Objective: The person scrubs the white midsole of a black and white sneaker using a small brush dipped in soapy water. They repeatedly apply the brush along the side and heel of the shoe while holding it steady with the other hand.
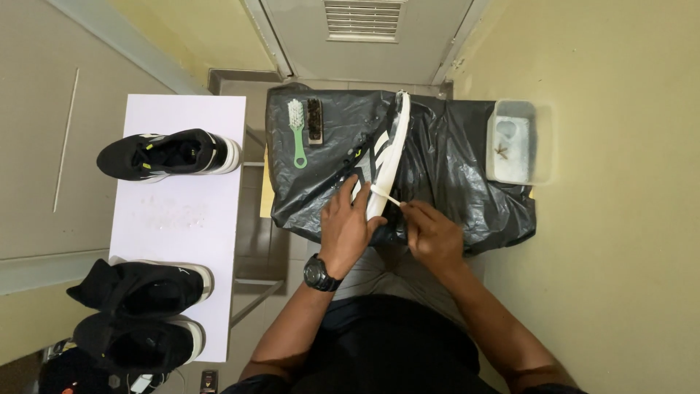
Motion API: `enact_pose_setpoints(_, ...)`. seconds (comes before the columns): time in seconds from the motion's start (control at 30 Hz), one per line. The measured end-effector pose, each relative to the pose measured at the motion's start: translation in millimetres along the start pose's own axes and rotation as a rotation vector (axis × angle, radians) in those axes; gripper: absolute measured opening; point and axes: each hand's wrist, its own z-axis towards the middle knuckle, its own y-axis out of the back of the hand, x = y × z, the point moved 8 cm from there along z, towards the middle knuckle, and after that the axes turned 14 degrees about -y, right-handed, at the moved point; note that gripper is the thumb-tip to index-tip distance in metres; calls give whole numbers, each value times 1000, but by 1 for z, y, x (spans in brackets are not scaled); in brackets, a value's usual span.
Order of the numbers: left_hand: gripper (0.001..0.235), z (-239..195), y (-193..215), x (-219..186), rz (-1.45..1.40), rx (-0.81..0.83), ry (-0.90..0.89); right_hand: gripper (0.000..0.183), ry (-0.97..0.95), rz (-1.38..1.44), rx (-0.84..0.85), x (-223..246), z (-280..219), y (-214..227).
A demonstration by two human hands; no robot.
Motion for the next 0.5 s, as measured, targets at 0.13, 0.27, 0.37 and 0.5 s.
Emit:
enact_pose_setpoints(0.13, 77, 1, -2, -5, 59, 20, -3, 24, -9, -77, 5, -17, 14, -11)
enact_pose_setpoints(0.27, 79, 4, 6, -16, 259, 82, 10, 23, 27, -186, -16, -27, 50, -18)
enact_pose_setpoints(0.37, 76, 12, 11, -23, 241, 141, -8, 21, 15, -255, -65, -35, 76, -17)
enact_pose_setpoints(0.5, 74, 20, -2, -19, 285, 231, -25, 15, 79, -401, -262, -23, 103, -3)
